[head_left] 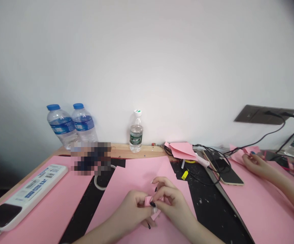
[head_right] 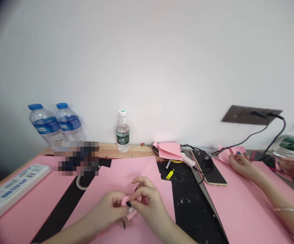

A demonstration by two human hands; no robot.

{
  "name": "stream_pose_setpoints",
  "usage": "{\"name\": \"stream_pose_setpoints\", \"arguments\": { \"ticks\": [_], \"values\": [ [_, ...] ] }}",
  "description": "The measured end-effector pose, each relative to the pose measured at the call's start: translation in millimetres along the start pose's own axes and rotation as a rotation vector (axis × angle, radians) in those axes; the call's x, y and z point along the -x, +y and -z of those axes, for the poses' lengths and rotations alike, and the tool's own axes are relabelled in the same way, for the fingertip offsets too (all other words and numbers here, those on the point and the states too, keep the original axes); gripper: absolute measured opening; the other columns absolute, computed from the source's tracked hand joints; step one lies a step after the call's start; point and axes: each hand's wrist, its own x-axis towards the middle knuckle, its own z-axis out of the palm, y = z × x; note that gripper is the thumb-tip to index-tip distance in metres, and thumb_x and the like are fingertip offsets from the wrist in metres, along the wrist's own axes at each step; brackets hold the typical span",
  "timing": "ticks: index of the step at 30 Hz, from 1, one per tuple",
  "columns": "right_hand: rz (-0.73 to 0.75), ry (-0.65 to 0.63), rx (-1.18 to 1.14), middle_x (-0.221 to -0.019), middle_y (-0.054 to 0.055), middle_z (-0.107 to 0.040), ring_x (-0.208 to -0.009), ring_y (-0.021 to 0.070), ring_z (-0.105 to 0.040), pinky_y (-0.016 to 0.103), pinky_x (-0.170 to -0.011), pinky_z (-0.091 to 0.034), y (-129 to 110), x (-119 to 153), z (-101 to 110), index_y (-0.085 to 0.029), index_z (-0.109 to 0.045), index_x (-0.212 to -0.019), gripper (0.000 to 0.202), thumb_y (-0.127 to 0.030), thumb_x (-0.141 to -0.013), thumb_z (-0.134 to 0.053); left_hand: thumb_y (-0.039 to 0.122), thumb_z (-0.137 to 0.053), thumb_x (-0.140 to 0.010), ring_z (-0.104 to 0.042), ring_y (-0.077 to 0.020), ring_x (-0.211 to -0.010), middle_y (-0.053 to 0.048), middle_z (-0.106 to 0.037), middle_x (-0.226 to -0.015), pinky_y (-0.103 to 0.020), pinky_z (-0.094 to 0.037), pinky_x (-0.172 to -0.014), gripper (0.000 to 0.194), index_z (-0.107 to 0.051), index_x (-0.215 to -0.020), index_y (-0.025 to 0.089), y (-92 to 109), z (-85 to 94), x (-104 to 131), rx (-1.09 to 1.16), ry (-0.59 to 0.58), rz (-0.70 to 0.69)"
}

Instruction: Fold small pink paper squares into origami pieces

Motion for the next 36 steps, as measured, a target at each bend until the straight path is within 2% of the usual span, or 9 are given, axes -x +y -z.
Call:
{"name": "stream_pose_setpoints", "arguments": {
  "ticks": [3, 7, 17, 31, 36],
  "values": [
    [-0.004, 0.017, -0.041, -0.100, 0.006, -0.053, -0.074, 0.0144, -0.053, 0.028, -0.069, -0.043, 1.8, 0.1, -1.0, -0.017, -0.063, -0.059, 0.017, -0.004, -0.070, -0.062, 0.026, -0.064, -0.068, -0.061, -0.0152, -0.058, -0.005, -0.067, -0.064, -0.025, -0.047, -0.056, 0.017, -0.068, -0.067, 0.010, 0.7, -0.7, 0.5, 0.016, 0.018, -0.032],
    [-0.017, 0.035, -0.088, -0.096, 0.006, -0.053, -0.072, 0.0139, -0.054, 0.027, -0.068, -0.043, 6.2, 0.5, -2.6, -0.016, -0.058, -0.058, 0.017, -0.007, -0.071, -0.063, 0.030, -0.067, -0.068, -0.060, -0.0158, -0.062, -0.005, -0.067, -0.065, -0.025, -0.046, -0.059, 0.020, -0.069, -0.068, 0.010, 5.5, -1.5, 3.4, 0.009, 0.034, 0.003],
    [-0.047, 0.065, -0.119, -0.092, 0.006, -0.053, -0.067, 0.0129, -0.051, 0.026, -0.061, -0.040, 8.0, 0.4, -5.5, -0.016, -0.053, -0.054, 0.021, -0.009, -0.071, -0.063, 0.028, -0.069, -0.065, -0.051, -0.0118, -0.056, -0.002, -0.059, -0.058, -0.023, -0.038, -0.056, 0.020, -0.064, -0.059, 0.010, 6.6, -4.6, 0.4, 0.116, -0.024, -0.049],
    [-0.061, 0.110, -0.041, -0.092, 0.006, -0.056, -0.070, 0.0148, -0.054, 0.027, -0.062, -0.042, 8.1, -0.3, -5.2, -0.016, -0.058, -0.058, 0.015, -0.012, -0.071, -0.064, 0.040, -0.068, -0.069, -0.062, -0.0170, -0.057, -0.006, -0.067, -0.060, -0.025, -0.046, -0.056, 0.031, -0.071, -0.069, 0.009, 6.3, -3.2, 3.0, 0.018, 0.026, -0.004],
    [-0.033, 0.118, 0.015, -0.094, 0.007, -0.055, -0.068, 0.0140, -0.054, 0.025, -0.056, -0.044, 5.3, 0.7, -5.5, -0.017, -0.054, -0.058, 0.018, -0.013, -0.074, -0.061, 0.043, -0.066, -0.071, -0.065, -0.0189, -0.062, -0.008, -0.070, -0.064, -0.026, -0.048, -0.059, 0.034, -0.072, -0.071, 0.010, 8.0, -3.1, 2.9, 0.004, 0.016, -0.016]
  ]
}}
